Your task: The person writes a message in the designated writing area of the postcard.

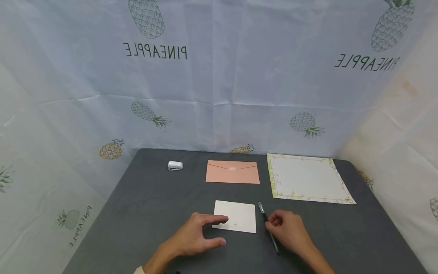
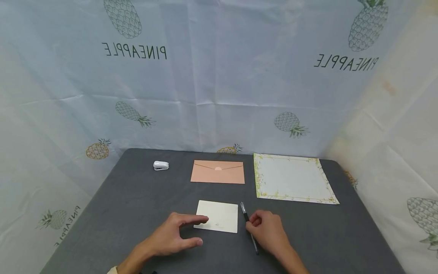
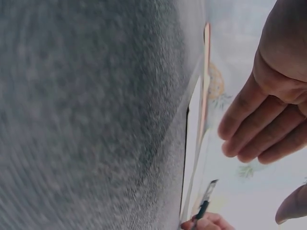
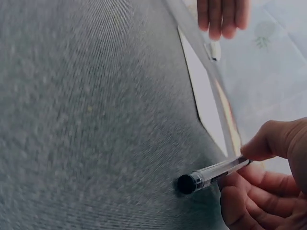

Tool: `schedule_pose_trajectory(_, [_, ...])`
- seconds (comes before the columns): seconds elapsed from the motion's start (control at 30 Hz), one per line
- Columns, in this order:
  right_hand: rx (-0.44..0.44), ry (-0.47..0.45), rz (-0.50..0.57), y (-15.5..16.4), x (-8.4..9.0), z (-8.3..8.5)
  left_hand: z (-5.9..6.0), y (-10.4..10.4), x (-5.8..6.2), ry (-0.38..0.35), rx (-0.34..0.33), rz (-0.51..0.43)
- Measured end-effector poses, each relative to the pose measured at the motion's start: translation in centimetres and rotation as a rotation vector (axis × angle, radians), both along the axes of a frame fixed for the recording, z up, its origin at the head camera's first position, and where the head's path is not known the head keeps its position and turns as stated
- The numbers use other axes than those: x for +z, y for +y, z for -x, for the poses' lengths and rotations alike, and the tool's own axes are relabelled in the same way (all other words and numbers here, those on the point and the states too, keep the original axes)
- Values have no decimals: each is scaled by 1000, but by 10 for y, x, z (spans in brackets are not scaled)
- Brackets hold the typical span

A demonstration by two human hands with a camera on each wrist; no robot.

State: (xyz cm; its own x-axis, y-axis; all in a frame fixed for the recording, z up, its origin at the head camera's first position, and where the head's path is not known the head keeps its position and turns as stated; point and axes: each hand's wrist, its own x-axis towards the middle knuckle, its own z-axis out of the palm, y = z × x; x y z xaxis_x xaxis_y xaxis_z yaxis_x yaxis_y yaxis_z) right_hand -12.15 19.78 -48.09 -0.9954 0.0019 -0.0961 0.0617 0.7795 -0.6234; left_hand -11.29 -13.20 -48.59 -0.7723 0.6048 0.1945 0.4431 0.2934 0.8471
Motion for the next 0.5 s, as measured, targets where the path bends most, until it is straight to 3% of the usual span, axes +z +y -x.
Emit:
schedule_pose_trajectory(0.3, [105, 44, 120, -9, 20, -11, 1, 10, 5, -89, 8, -24])
schedule_pose_trajectory(0.5, [296, 174, 175, -11, 28, -16, 3, 17, 9, -149, -13, -114])
